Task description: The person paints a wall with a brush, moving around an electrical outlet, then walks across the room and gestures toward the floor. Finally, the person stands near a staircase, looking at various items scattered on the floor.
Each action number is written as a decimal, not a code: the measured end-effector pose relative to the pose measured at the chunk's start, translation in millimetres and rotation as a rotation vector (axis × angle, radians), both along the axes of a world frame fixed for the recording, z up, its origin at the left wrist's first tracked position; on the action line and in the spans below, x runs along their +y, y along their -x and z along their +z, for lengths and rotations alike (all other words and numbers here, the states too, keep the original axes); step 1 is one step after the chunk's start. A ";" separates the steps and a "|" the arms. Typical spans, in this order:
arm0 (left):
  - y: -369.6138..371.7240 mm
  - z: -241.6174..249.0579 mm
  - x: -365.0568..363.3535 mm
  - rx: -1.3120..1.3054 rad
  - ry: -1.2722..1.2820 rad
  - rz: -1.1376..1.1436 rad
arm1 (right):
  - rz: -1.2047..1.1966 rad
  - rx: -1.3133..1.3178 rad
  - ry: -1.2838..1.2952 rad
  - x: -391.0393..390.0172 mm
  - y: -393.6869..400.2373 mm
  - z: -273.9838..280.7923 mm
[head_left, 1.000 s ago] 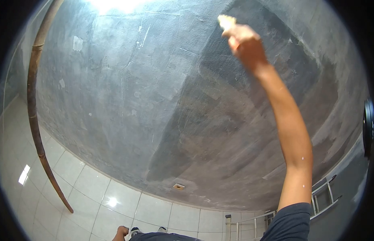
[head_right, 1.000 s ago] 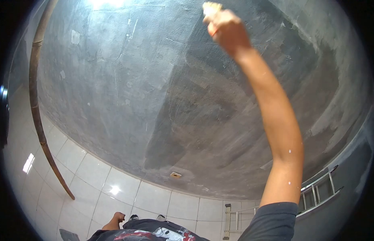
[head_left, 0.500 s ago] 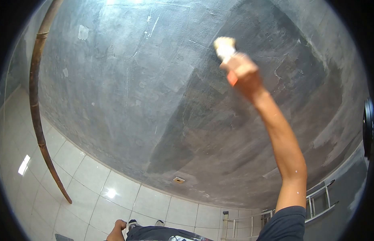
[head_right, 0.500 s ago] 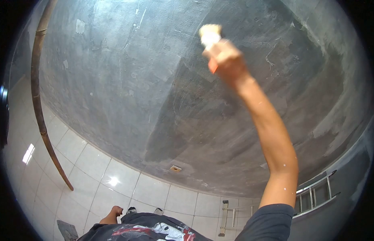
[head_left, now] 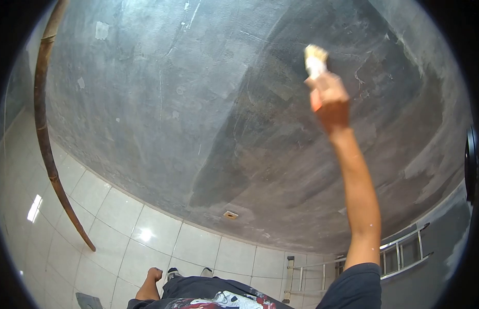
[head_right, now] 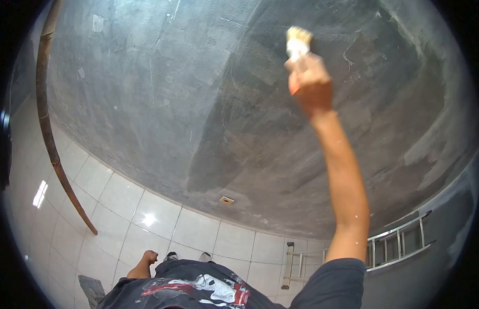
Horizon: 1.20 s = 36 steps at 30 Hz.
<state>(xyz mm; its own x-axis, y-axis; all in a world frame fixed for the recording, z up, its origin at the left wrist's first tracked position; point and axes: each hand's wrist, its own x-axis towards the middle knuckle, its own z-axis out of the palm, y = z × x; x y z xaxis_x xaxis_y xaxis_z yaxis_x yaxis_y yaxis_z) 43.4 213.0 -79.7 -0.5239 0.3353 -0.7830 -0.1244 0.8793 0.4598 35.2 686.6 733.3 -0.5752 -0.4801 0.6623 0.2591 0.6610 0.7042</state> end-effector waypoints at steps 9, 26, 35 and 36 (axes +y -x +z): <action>-8.9 15.1 -21.2 -0.094 -0.089 0.200 | 0.089 -0.271 0.054 -2.5 -40.1 -31.6; 7.0 19.9 -17.7 -0.010 -0.004 -0.054 | 0.169 0.028 -0.059 0.8 -10.3 21.8; -17.0 61.3 -19.1 -0.093 -0.198 0.269 | -0.075 -1.020 0.284 -20.9 -9.3 -248.0; -20.2 61.8 -19.1 -0.105 -0.214 0.318 | 0.115 -0.893 0.292 -27.0 -17.9 -260.6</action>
<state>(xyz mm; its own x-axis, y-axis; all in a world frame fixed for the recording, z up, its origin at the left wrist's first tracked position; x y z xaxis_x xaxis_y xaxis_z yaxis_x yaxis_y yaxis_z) 63.6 193.9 -18.0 -0.5491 0.3304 -0.7677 -0.4313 0.6747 0.5989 53.1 659.6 472.7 -0.8870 -0.4503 0.1023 -0.3738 0.8303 0.4133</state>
